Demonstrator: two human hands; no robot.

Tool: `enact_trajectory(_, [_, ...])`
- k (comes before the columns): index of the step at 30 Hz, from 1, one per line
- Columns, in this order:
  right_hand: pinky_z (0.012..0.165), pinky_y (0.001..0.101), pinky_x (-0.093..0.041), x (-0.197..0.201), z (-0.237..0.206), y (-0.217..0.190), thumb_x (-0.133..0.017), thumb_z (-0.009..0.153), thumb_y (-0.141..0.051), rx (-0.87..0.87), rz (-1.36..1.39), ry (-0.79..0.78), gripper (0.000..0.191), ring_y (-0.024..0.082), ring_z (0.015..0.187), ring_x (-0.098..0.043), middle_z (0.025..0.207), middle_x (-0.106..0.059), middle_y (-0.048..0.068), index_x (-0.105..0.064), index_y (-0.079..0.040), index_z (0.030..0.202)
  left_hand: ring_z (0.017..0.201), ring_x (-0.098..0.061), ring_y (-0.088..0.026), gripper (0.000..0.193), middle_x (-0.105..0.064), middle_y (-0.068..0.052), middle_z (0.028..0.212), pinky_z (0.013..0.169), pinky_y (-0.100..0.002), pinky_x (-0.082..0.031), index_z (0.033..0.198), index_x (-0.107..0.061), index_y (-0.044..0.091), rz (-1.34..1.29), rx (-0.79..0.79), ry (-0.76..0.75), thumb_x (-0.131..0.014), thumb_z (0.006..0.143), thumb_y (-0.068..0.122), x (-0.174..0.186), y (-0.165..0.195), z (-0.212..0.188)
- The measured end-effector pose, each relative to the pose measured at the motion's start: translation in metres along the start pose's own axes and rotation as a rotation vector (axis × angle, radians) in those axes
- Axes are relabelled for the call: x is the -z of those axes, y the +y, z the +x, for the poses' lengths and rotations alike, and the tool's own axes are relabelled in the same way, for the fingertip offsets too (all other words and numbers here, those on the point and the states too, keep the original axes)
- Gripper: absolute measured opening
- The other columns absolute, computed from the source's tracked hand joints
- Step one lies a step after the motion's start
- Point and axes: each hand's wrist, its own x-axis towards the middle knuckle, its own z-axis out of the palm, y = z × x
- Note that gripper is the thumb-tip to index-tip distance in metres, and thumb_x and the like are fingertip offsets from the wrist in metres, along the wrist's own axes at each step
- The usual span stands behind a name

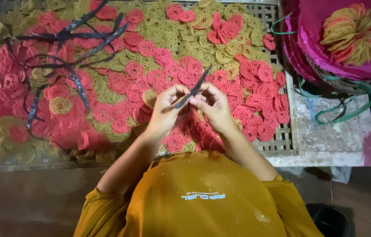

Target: The person repeatedly picks up pink and yellow coiled items from a wooden tray, threads them onto a dark strip, and ties the strip to form a flower-like bundle. The finished bundle is placed into a pink container. The process is repeated with additional coils.

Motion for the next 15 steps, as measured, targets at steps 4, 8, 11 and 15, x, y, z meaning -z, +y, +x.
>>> enact_trajectory(4, [0.078, 0.0239, -0.048, 0.002, 0.000, 0.002, -0.071, 0.100, -0.005, 0.082, -0.055, 0.014, 0.008, 0.007, 0.088, -0.057, 0.099, -0.063, -0.001, -0.066, -0.003, 0.106, 0.083, -0.055, -0.005, 0.002, -0.064, 0.003, 0.091, 0.074, -0.020, -0.043, 0.103, -0.067, 0.005, -0.051, 0.016, -0.036, -0.068, 0.101, 0.005, 0.007, -0.005, 0.003])
enact_trajectory(8, [0.079, 0.0258, -0.051, 0.000, 0.000, 0.001, -0.070, 0.098, -0.007, 0.015, 0.035, 0.038, 0.013, 0.008, 0.086, -0.059, 0.096, -0.067, -0.002, -0.066, -0.005, 0.110, 0.089, -0.063, -0.008, 0.006, -0.066, 0.002, 0.096, 0.082, -0.023, -0.050, 0.103, -0.066, 0.006, -0.072, -0.029, -0.053, -0.069, 0.098, 0.007, 0.002, -0.001, 0.003])
enact_trajectory(11, [0.083, 0.0291, -0.052, -0.001, 0.004, -0.003, -0.067, 0.104, -0.006, 0.057, -0.043, 0.086, 0.006, 0.012, 0.089, -0.062, 0.100, -0.068, 0.003, -0.065, -0.003, 0.109, 0.094, -0.060, -0.010, 0.001, -0.065, -0.001, 0.099, 0.089, -0.025, -0.049, 0.104, -0.065, 0.005, 0.052, -0.099, 0.011, -0.066, 0.103, 0.006, -0.006, 0.012, 0.005])
enact_trajectory(15, [0.086, 0.0358, -0.058, 0.003, 0.015, -0.010, -0.055, 0.106, -0.011, 0.062, 0.402, 0.082, 0.004, 0.017, 0.080, -0.066, 0.088, -0.065, 0.006, -0.053, -0.009, 0.102, 0.093, -0.063, -0.016, 0.011, -0.071, -0.007, 0.100, 0.083, -0.030, -0.051, 0.097, -0.057, 0.013, -0.194, -0.009, 0.257, -0.052, 0.107, 0.013, 0.010, 0.036, 0.018])
